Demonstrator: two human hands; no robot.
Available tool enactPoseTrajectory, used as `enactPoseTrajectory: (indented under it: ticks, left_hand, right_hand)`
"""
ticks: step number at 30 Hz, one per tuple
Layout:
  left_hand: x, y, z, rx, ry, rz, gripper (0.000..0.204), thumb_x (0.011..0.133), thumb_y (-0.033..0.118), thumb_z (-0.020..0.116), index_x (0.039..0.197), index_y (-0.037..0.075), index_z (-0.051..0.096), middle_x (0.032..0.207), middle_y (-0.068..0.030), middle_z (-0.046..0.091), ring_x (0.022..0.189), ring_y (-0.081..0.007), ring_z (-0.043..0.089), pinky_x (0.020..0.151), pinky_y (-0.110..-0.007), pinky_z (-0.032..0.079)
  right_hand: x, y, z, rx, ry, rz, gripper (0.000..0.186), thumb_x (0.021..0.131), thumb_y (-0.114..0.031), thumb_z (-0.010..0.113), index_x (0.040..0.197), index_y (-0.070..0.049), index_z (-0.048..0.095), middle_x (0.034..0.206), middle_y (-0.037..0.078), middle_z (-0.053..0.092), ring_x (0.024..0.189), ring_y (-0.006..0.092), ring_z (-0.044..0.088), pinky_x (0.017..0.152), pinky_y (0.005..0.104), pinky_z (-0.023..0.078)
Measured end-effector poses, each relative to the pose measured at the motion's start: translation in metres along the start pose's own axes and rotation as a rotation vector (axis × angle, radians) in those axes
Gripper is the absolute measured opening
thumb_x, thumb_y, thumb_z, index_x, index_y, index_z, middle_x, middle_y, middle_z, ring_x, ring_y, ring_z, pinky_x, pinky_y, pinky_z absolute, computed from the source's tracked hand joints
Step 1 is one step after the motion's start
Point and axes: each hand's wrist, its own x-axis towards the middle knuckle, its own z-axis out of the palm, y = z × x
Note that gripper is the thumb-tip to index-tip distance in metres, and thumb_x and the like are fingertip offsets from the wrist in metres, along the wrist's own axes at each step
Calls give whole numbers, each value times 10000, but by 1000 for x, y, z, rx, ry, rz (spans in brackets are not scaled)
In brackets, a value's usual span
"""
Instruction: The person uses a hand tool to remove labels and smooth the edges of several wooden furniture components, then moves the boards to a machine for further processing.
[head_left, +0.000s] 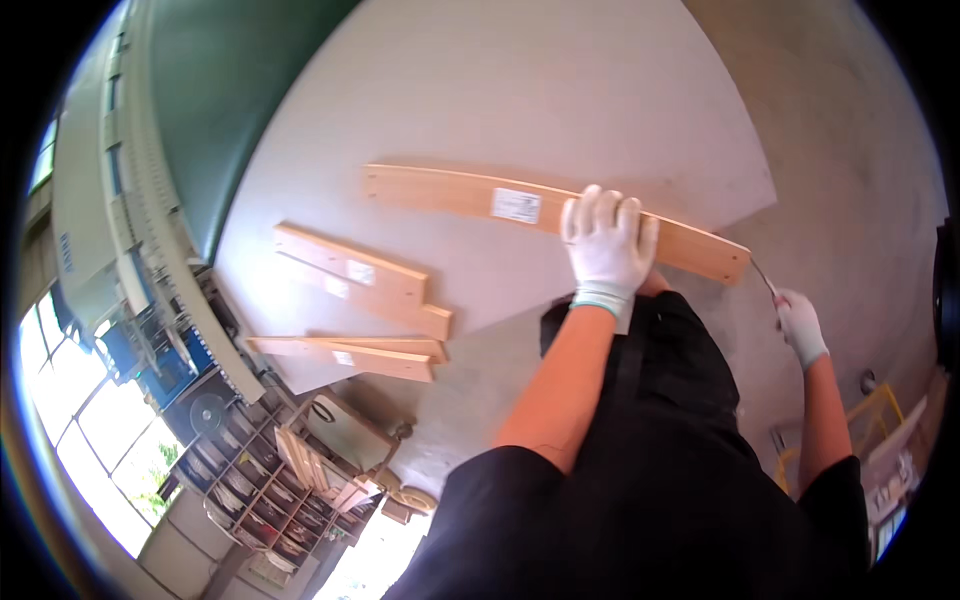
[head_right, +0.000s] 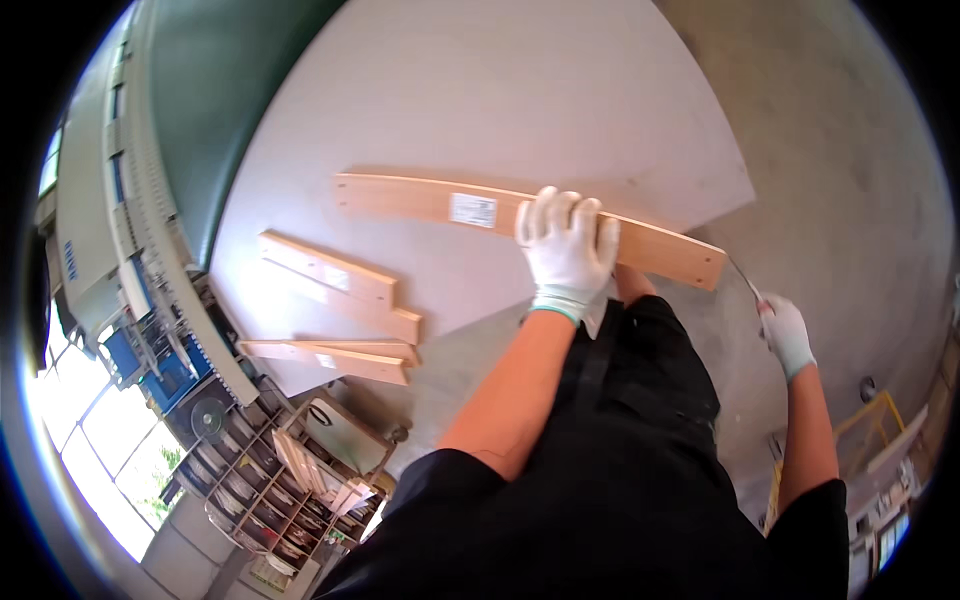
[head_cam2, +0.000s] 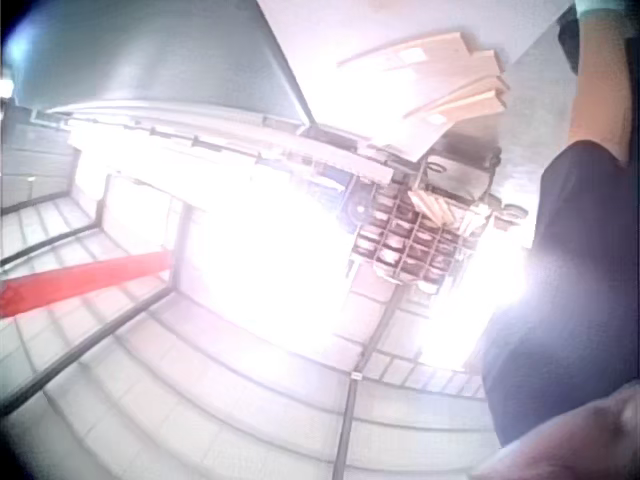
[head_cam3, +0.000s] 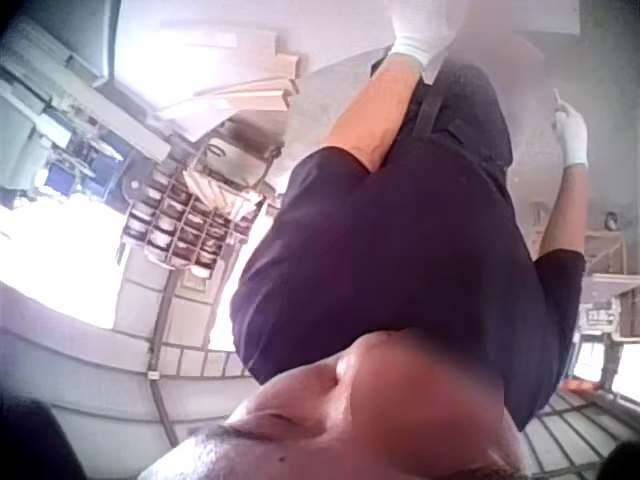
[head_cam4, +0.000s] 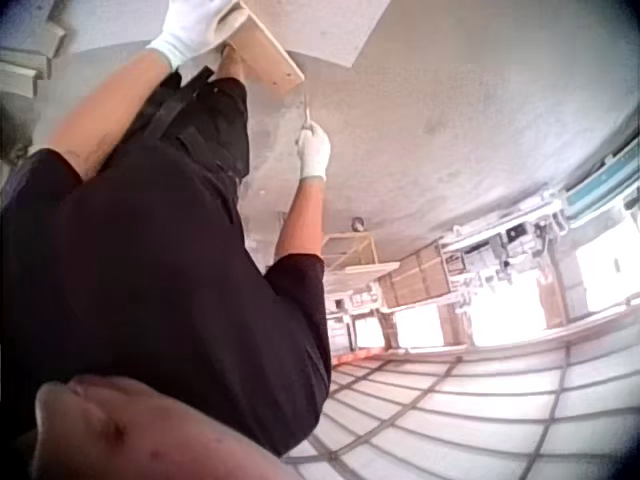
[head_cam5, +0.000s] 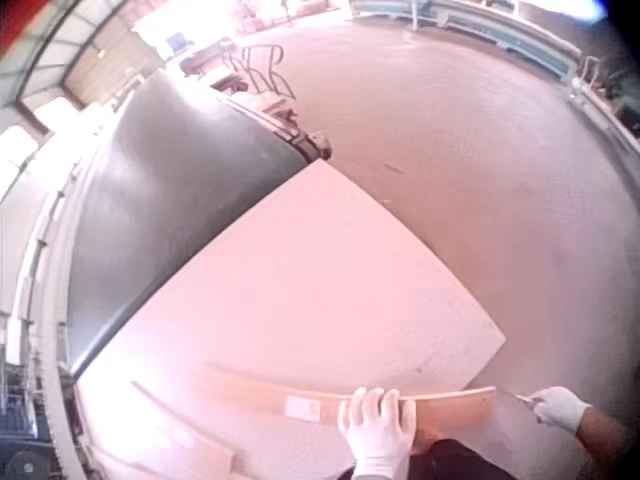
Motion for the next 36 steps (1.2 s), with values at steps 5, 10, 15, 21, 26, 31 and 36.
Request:
enactPoseTrajectory:
  ticks: [5,10,15,21,26,31,36]
  left_hand:
    - [33,-54,-47,13,114,-45,490,864,303,742,1271,60,615,1278,-146,613,1304,-412,504,1116,-563,364]
    - [-38,-152,-190,-55,-19,43,559,830,214,737,1318,-10,584,1309,-225,619,1269,-462,540,1082,-556,434]
    - [-167,-282,-290,153,-220,-28,756,753,289,822,1398,15,540,1423,-209,564,1372,-443,473,1149,-560,371]
    - [-220,-347,-348,319,-528,-67,914,714,327,853,1497,65,460,1527,-175,482,1458,-407,387,1212,-537,299]
    - [-197,-408,-344,365,-513,-14,747,680,246,847,1366,109,585,1348,-117,611,1338,-354,511,1181,-504,350]
    - [-157,-408,-329,309,-600,37,562,648,233,843,1162,95,660,1176,-105,662,1143,-316,625,1033,-452,472]
    - [-126,-326,-372,152,-460,193,529,651,229,832,1122,82,642,1102,-125,692,1009,-339,685,889,-452,551]
  right_hand:
    - [-17,12,58,-15,-102,-67,279,1025,-253,557,1130,-37,699,684,93,638,525,181,599,493,347,485]
    - [-54,26,114,100,-97,69,317,1036,-274,546,1200,-36,675,704,97,660,529,188,607,496,345,489]
    - [-42,0,190,235,-2,-87,347,1060,-304,516,1261,-50,640,704,92,641,472,168,555,457,332,459]
    - [-127,-36,283,225,30,-170,330,1050,-281,551,1244,-41,667,751,55,642,612,149,611,541,313,515]
    - [-203,-84,299,108,54,-293,286,1026,-247,572,1173,-31,688,799,95,673,670,187,657,639,340,532]
    - [-229,-80,306,157,163,-284,263,1002,-249,588,1111,-36,697,839,149,705,714,247,695,733,380,538]
    - [-241,-80,328,406,195,-166,251,1020,-230,573,1114,-39,707,752,86,673,626,170,645,625,340,531]
